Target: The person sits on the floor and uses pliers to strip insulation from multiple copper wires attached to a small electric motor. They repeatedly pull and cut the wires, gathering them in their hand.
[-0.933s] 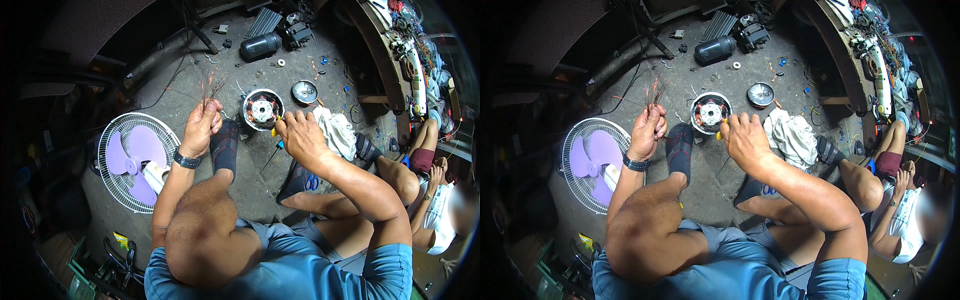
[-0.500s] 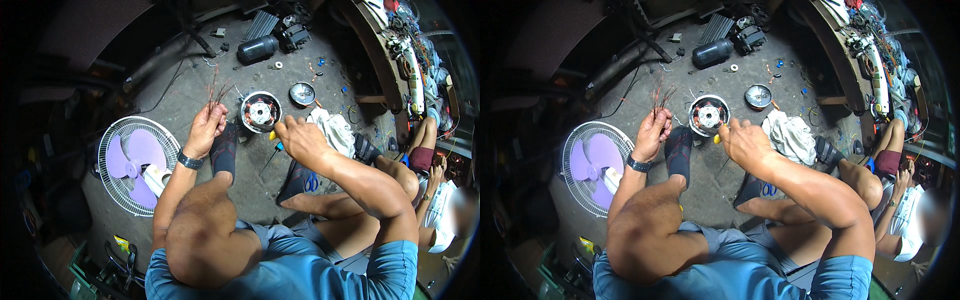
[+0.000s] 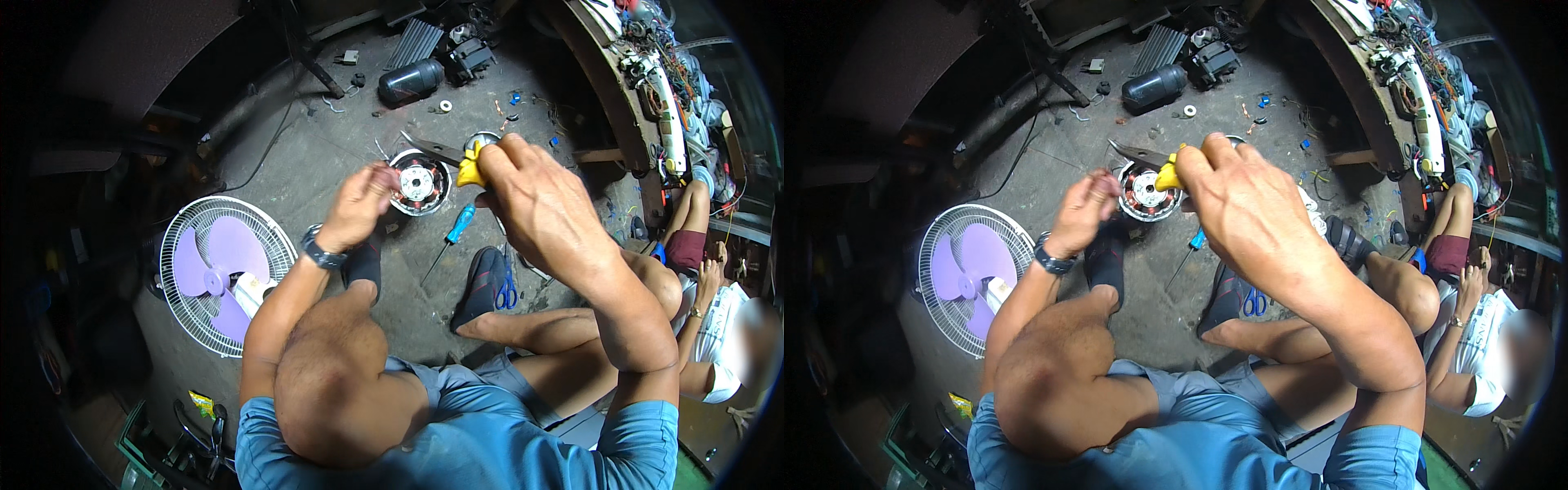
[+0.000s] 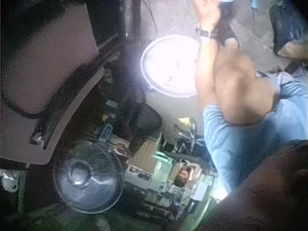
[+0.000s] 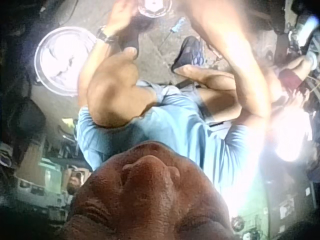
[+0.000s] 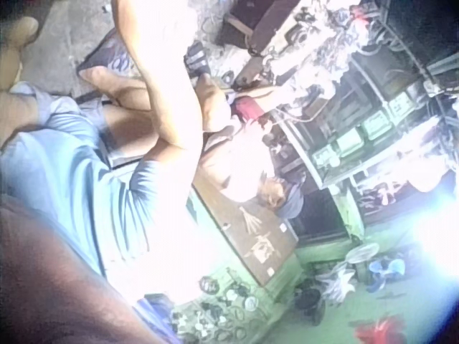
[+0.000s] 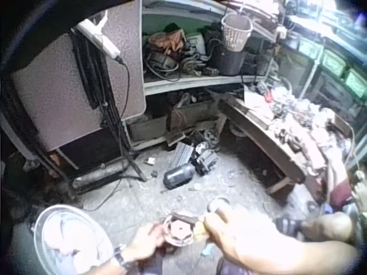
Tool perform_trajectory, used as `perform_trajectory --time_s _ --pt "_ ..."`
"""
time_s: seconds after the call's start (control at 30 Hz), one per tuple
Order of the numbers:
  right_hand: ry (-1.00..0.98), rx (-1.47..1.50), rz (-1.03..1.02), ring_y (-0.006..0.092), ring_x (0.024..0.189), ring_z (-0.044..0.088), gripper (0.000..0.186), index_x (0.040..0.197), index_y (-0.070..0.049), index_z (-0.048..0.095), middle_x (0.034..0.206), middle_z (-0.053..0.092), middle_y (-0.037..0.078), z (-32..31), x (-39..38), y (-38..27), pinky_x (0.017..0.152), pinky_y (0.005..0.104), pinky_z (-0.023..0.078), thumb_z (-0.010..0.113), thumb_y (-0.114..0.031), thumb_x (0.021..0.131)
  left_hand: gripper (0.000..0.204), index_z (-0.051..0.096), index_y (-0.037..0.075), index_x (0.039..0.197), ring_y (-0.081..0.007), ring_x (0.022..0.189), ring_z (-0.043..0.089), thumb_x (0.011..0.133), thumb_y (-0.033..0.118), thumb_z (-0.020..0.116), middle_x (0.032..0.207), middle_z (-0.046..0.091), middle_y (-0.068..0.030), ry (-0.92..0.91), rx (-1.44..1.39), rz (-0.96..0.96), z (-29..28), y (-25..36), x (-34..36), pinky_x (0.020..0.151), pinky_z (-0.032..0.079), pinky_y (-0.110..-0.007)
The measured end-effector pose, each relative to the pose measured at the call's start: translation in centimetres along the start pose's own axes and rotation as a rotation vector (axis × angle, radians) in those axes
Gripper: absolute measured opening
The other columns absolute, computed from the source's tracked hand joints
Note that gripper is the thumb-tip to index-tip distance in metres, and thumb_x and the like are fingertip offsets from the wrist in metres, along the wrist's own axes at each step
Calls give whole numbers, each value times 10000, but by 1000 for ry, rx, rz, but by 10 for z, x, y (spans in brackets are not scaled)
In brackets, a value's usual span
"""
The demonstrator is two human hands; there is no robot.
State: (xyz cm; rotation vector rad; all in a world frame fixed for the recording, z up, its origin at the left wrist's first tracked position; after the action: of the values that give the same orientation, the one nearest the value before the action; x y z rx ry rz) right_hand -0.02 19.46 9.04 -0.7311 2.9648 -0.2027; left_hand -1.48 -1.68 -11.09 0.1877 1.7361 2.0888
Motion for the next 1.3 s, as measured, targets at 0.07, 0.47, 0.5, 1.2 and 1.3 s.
perform_trajectory --time_s 0.07,0.47,0.5,1.2,1.3 --pt "-9 -16 -35 339 962 642 161 1083 -47 583 993 588 160 -3 -5 3 802 434 536 575 -104 932 313 621 46 1074 -66 677 506 1117 324 483 745 511 29 112 14 43 -37 5 -1 655 425 -237" --pt "-353 -262 -62 269 1015 614 258 1132 -35 645 1056 654 121 145 -9 0 859 419 453 502 -209 1006 237 542 106 1235 -74 616 510 1104 302 517 796 602 -25 178 -191 -100 -46 -20 -26 554 404 -206" --pt "-367 -277 -78 266 1015 613 266 1148 -34 645 1062 653 117 144 -8 0 860 416 452 506 -210 1005 232 542 106 1229 -75 619 512 1105 300 516 795 601 -26 178 -197 -97 -47 -22 -26 555 404 -208" --pt "-394 -243 -57 280 950 649 267 1145 -28 640 1028 651 148 143 -8 -6 765 419 506 513 -218 1008 216 532 105 1209 -62 602 491 1109 295 506 781 581 -11 132 -206 -127 -39 -28 -23 518 381 -189" --pt "-376 -140 -56 309 900 683 266 1133 -11 635 1004 653 172 146 -12 3 717 416 557 523 -209 996 210 531 110 1203 -54 612 481 1107 296 513 791 578 -4 123 -217 -117 -36 -29 -19 519 374 -182"
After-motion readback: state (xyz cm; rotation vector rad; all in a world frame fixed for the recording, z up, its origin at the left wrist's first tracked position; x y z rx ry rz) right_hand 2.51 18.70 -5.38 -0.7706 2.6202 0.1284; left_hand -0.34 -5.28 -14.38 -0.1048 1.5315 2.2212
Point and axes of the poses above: each hand's wrist, its own x-axis towards the middle knuckle, its own z-axis out of the palm, y = z × x, the point moved 3 cm from there along x, towards the middle knuckle
